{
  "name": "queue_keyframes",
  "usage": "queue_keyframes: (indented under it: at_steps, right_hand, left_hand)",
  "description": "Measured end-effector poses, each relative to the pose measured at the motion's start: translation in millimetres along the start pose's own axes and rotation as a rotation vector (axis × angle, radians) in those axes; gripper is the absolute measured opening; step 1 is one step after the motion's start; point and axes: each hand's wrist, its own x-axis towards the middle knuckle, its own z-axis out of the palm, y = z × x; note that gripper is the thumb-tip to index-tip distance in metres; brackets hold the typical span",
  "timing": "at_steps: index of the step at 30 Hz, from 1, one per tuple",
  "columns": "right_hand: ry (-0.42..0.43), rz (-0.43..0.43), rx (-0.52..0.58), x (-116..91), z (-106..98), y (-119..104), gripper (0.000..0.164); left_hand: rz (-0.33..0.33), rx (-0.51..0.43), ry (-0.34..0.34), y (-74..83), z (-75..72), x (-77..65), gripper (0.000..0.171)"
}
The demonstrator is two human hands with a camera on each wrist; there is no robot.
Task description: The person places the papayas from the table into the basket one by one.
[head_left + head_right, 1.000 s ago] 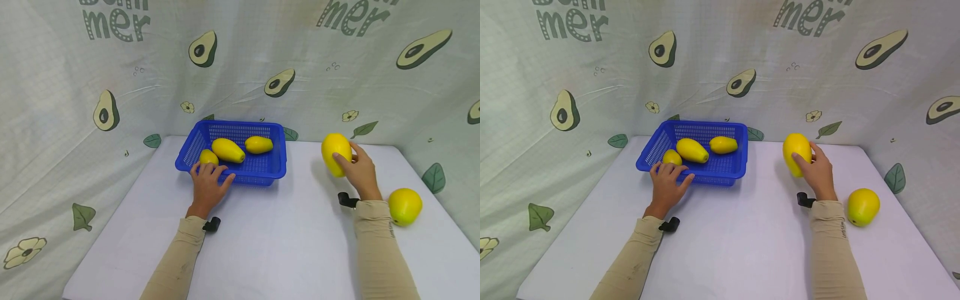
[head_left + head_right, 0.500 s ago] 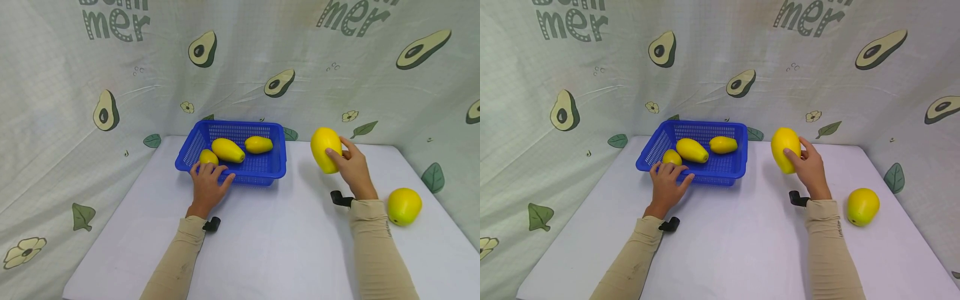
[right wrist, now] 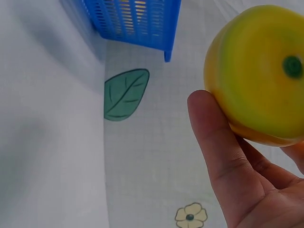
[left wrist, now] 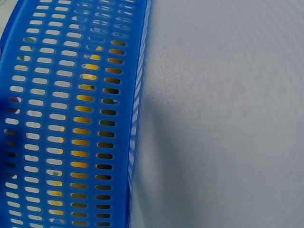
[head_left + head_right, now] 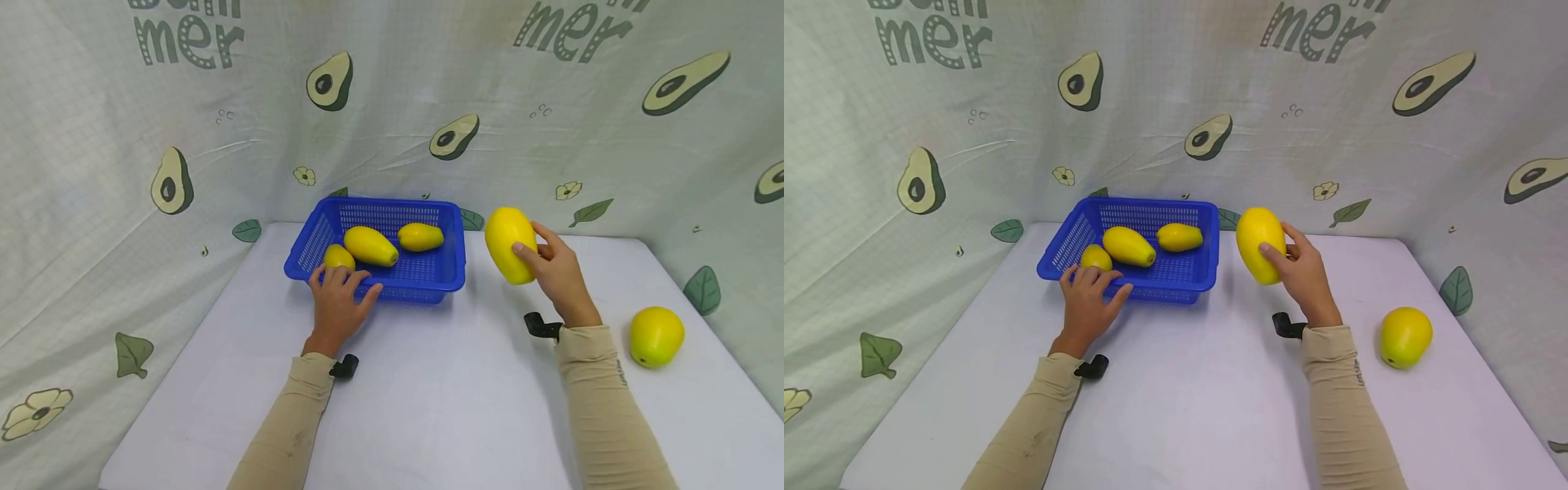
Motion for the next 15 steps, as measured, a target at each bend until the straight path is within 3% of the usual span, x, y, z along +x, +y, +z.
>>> queue_keyframes:
  at_steps: [15]
  right_hand:
    - [-0.069, -0.066, -0.005, 4.8, 18.9, -23.6, 0.087]
  left_hand:
    - [0.003, 0.01, 0.014, -2.4, 0.4, -2.7, 0.046]
